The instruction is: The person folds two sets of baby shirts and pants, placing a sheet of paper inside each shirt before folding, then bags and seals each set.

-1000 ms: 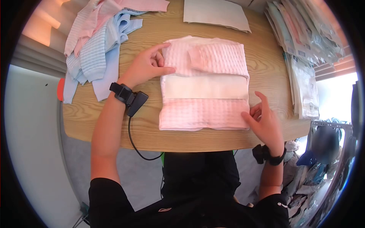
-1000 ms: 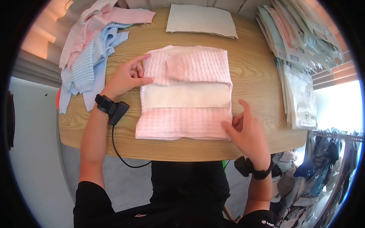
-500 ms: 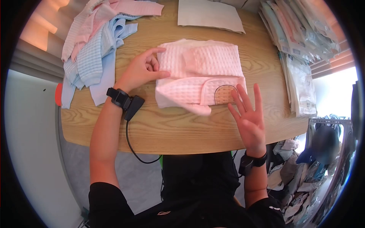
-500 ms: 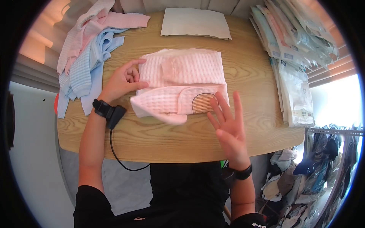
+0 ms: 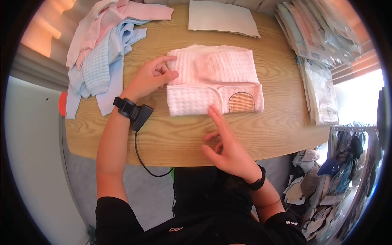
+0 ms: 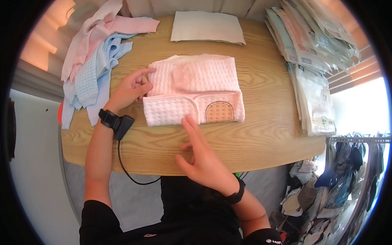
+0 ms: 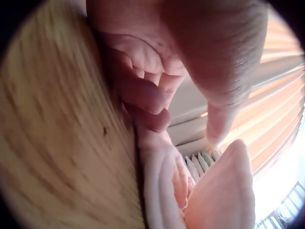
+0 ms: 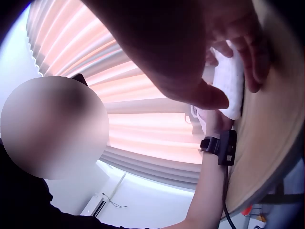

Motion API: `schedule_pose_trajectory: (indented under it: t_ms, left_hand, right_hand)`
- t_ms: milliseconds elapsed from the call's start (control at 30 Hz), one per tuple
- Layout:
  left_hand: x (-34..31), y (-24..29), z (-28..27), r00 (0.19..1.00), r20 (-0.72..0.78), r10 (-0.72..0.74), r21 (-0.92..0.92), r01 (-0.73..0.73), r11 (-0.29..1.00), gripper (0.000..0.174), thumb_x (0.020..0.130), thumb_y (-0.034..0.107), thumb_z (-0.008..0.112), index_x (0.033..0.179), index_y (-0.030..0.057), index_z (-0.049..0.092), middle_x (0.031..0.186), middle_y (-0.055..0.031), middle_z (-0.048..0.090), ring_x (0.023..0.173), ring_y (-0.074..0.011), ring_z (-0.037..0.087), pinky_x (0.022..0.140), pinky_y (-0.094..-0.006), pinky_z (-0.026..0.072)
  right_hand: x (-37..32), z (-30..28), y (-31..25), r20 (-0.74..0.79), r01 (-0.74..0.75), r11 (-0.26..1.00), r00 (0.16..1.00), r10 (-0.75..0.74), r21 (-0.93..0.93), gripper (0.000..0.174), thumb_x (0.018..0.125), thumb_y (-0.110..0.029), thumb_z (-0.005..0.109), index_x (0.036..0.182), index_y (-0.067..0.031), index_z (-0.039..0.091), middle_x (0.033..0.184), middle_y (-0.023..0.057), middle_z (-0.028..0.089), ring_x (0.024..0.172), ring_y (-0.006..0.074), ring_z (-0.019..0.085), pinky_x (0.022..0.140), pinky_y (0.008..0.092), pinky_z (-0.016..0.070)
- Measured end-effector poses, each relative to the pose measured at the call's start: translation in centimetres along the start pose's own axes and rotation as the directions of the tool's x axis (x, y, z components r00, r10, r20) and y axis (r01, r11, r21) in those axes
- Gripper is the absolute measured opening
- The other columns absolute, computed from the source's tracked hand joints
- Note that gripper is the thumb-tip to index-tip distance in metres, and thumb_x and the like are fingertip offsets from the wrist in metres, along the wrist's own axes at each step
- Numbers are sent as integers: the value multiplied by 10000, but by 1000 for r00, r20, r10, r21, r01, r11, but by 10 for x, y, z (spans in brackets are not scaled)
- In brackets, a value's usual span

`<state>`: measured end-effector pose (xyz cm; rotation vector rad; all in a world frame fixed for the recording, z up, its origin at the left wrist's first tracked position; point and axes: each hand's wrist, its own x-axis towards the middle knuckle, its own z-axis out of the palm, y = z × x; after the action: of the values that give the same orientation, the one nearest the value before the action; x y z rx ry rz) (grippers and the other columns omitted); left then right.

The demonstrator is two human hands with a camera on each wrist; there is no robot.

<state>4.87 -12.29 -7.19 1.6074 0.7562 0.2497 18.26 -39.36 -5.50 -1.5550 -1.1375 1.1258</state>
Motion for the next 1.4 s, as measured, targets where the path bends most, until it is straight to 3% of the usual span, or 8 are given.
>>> schedule_pose_trajectory:
  t_ms: [267,433,533,733,900,1100,1200,1400]
  left_hand:
    - [-6,5,3,992,97,79,122,-91,988,772,696,71,857,1371,60,484,800,40,514,662,-23,467,612,-162,391]
    - [-5,1,7,993,74,88,121,-96,988,775,693,68,858,1372,65,484,785,47,505,660,-24,456,614,-163,383]
    - [-7,3,8,993,74,87,140,-97,985,771,704,71,854,1377,63,477,783,49,502,668,-25,457,623,-163,382]
    - [-8,-3,14,987,59,150,86,-154,984,685,796,119,798,1385,40,458,781,42,506,677,-25,463,628,-164,384]
    - [-22,20,20,966,-64,251,307,-220,926,583,863,161,741,1358,19,467,777,27,527,665,-30,475,595,-178,394]
    - [-88,84,88,993,108,36,-247,-8,969,388,979,275,576,1281,34,546,1030,-64,629,854,-87,598,659,-215,498]
    - [-72,-29,48,968,112,224,13,-226,974,441,936,214,631,1303,-10,529,1193,-63,611,1012,-138,584,850,-258,496]
    - [-110,14,57,980,186,74,90,-92,992,450,920,195,651,1295,-20,529,1205,-64,605,1014,-143,579,870,-258,481]
  right_hand:
    - [-24,-59,17,-350,163,850,860,-371,-502,577,806,-30,682,1348,-53,488,1296,172,554,1039,297,591,941,412,463]
    - [-63,-178,26,-676,-708,181,518,-524,-682,565,789,-75,678,1329,-98,516,1321,145,563,1267,349,486,1119,572,260]
    - [-84,-230,53,-683,-718,83,613,-397,-691,548,795,-94,662,1322,-118,518,1294,144,591,1249,316,513,1121,645,191]
    - [-99,-258,66,-745,-672,323,604,-283,-667,372,816,-59,631,1185,-100,605,1048,94,699,1066,289,624,1080,564,327]
    - [-118,-209,45,-371,-409,217,348,-861,-886,221,788,38,651,967,-91,662,934,47,678,865,269,625,998,515,415]
    - [-164,-60,49,-151,331,284,373,-915,-900,288,793,-137,713,969,-278,533,1029,-111,694,1092,167,458,1152,563,206]
    - [-156,2,63,-189,613,313,260,-947,-726,217,819,-112,653,954,-274,600,1099,-128,709,1100,124,485,1132,497,160]
    - [-153,22,53,-29,762,330,379,-925,-557,87,817,-120,673,842,-196,639,1123,-46,712,1131,144,550,1129,533,194]
